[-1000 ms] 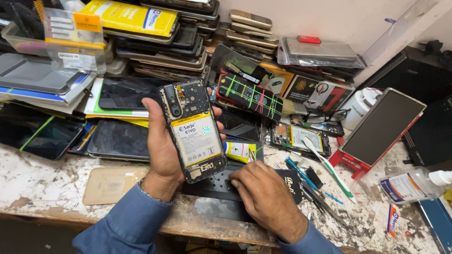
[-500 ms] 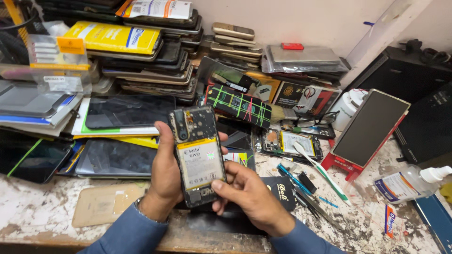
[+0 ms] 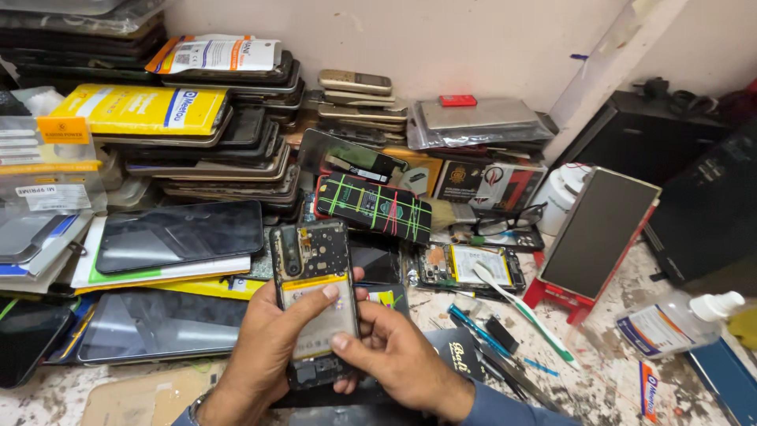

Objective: The person disassembles a smartphone by removing the back cover and using a screwdriver to detach internal components. They then use tweezers to handle small parts and reassemble the device by placing the back cover back on.

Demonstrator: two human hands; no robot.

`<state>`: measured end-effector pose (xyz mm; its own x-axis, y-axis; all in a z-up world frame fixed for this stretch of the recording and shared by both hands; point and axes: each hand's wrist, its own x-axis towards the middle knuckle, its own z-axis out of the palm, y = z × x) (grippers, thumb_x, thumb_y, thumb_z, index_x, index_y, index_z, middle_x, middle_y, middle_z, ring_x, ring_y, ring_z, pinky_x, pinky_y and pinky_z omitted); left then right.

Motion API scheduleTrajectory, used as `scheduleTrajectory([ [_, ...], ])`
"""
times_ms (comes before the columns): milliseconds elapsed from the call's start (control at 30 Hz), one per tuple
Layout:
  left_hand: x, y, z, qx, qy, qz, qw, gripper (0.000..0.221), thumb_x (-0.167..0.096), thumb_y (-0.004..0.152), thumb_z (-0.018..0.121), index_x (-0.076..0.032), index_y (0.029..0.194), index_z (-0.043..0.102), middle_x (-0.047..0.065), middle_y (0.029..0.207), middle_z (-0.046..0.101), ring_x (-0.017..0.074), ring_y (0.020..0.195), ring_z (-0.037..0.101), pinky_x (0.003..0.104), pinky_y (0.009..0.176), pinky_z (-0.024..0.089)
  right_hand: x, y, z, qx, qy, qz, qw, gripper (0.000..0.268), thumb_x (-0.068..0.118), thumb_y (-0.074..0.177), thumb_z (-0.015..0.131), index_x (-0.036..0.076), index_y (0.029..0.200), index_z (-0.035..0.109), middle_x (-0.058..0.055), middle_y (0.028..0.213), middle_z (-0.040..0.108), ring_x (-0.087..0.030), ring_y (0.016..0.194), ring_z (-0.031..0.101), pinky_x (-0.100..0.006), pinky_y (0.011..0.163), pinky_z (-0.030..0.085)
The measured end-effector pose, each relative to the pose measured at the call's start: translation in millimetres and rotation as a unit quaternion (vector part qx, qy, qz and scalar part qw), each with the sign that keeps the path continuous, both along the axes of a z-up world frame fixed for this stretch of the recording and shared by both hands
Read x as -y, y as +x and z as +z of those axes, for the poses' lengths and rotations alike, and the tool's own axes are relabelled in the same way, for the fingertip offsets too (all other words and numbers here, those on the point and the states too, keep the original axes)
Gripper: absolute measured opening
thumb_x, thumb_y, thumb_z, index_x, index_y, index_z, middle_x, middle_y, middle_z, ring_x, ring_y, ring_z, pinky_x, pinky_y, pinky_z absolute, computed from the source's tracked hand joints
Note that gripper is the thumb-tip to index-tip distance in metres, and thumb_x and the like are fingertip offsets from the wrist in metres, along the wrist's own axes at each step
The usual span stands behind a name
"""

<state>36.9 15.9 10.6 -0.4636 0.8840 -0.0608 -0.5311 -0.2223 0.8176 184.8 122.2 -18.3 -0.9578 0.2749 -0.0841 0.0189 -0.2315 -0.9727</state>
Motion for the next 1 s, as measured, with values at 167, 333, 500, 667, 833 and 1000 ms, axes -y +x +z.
scheduleTrajectory([
  [167,-1.2,-6.2,3.1,0.014,-0.073,0.03,0.997,0.027,-0.011,0.084,0.071,0.003,0.107,0.072,0.015,0.093,0.079,0.0231,0.074,0.076,0.04,0.064,0.065,5.7,2.5,-3.2,0.022,0.015,-0.016,1.0,0.033,0.014,0.102,0.062,-0.003,0.129,0.057,-0.008,0.107,0.071,-0.011,0.079,0.07,-0.028,0.068,0.062],
  [333,-0.7,-4.2,-2.3,-0.029,-0.079,0.062,0.995,0.024,-0.012,0.085,0.074,0.005,0.102,0.075,0.015,0.085,0.078,0.0219,0.067,0.075,0.037,0.061,0.063,8.8,0.2,-7.6,0.026,0.011,-0.017,0.999,0.036,0.014,0.101,0.062,-0.002,0.132,0.056,-0.008,0.106,0.07,-0.013,0.08,0.069,-0.029,0.068,0.062],
  [500,0.2,-4.3,-3.0,0.023,-0.038,0.041,0.998,0.03,-0.016,0.088,0.071,0.003,0.111,0.07,0.014,0.095,0.077,0.0221,0.075,0.075,0.038,0.063,0.063,6.0,-2.2,4.1,-0.018,-0.031,0.004,0.999,0.04,0.014,0.103,0.061,-0.003,0.139,0.052,-0.009,0.112,0.07,-0.015,0.088,0.07,-0.031,0.073,0.064],
  [667,7.0,-4.9,-7.7,0.165,0.138,-0.189,0.958,0.06,-0.038,0.104,0.044,0.013,0.135,0.058,0.03,0.119,0.07,0.0384,0.092,0.074,0.047,0.072,0.063,3.4,0.0,5.2,-0.046,-0.078,-0.004,0.996,0.04,0.014,0.105,0.059,-0.004,0.14,0.05,-0.008,0.117,0.068,-0.016,0.09,0.072,-0.033,0.075,0.064],
  [833,6.1,-0.4,-0.5,0.014,0.051,-0.039,0.998,0.079,-0.061,0.107,0.027,0.007,0.137,0.052,0.031,0.126,0.065,0.0426,0.101,0.069,0.053,0.079,0.058,-0.2,6.5,8.0,-0.045,0.077,-0.04,0.995,0.027,0.014,0.108,0.065,-0.005,0.127,0.062,-0.01,0.109,0.072,-0.014,0.079,0.068,-0.03,0.072,0.06],
  [1000,10.3,0.5,7.4,-0.022,-0.009,0.031,0.999,0.097,-0.078,0.1,0.022,0.002,0.146,0.051,0.029,0.126,0.062,0.0433,0.104,0.065,0.057,0.088,0.054,-37.1,42.9,37.2,-0.064,0.206,-0.164,0.963,0.02,0.017,0.101,0.069,0.003,0.115,0.071,-0.002,0.09,0.071,-0.006,0.075,0.067,-0.023,0.068,0.058],
])
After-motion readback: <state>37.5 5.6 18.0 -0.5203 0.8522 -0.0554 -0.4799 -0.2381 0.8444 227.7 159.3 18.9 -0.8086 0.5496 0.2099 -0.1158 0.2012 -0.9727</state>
